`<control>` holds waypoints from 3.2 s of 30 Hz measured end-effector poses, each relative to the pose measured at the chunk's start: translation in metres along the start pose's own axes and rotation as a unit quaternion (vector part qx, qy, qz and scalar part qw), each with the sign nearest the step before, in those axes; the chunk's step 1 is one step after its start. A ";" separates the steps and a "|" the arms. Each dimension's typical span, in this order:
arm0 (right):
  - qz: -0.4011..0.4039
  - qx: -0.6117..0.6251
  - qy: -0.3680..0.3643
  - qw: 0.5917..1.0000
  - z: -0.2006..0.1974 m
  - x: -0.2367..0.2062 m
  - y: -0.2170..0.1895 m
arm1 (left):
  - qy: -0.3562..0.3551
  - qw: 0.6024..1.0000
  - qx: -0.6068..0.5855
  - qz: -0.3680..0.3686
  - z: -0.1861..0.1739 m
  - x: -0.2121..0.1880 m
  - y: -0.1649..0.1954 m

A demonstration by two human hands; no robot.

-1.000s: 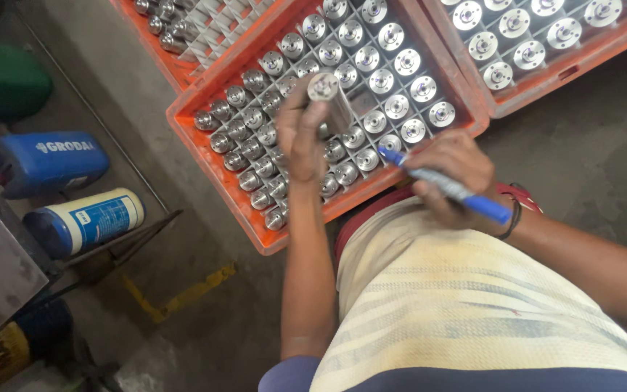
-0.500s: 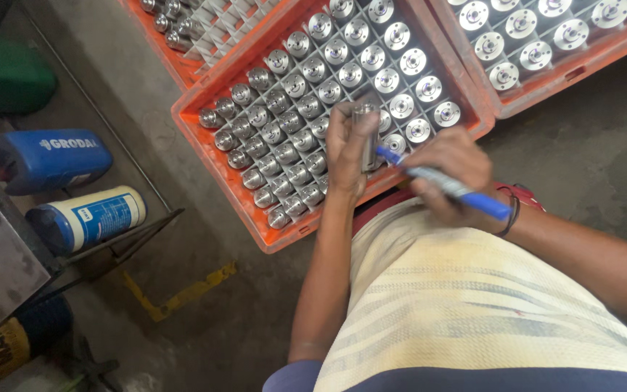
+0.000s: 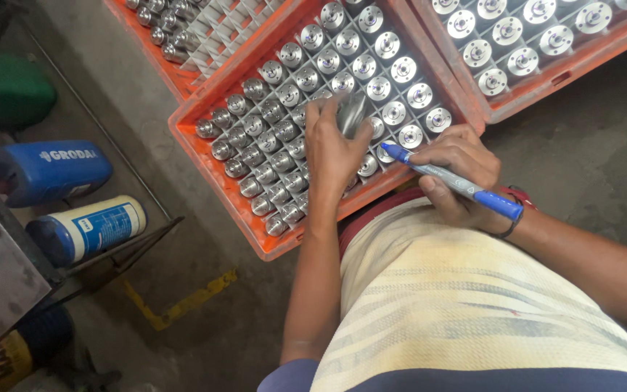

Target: The person picks up small cylindrical metal parts from an orange crate, marks each with a blue marker, and places them back into the crate. The person briefly moves a crate to the floor and returns it to the table before continuing the marking process.

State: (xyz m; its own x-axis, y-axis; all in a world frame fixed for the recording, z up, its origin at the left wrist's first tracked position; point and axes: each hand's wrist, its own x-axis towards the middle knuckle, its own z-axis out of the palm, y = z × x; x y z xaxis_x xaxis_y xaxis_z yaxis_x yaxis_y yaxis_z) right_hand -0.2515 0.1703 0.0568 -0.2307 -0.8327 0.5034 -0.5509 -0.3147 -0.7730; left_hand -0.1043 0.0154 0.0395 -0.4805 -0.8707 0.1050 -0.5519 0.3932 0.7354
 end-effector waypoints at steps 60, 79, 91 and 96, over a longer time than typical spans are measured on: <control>0.004 -0.001 -0.013 1.000 0.005 0.044 0.022 | 0.043 0.991 0.103 -0.076 0.016 0.044 -0.029; -0.130 -0.016 -0.040 0.991 0.020 0.065 0.026 | -0.044 0.799 -0.576 -0.170 0.011 0.028 -0.035; -0.081 0.038 -0.109 0.990 0.021 0.047 0.025 | -0.049 0.832 -0.518 -0.193 0.027 0.022 -0.048; -0.050 0.043 -0.079 0.995 0.022 0.050 0.022 | -0.073 0.766 -0.610 -0.189 0.022 0.029 -0.040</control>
State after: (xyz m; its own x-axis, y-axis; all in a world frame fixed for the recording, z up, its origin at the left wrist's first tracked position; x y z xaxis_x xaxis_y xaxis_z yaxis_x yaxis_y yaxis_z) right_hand -0.2577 0.1116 0.0563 -0.0453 -0.8546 0.5173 -0.4921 -0.4316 -0.7560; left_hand -0.1111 -0.0189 -0.0018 -0.5632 -0.7773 -0.2803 0.3347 -0.5248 0.7827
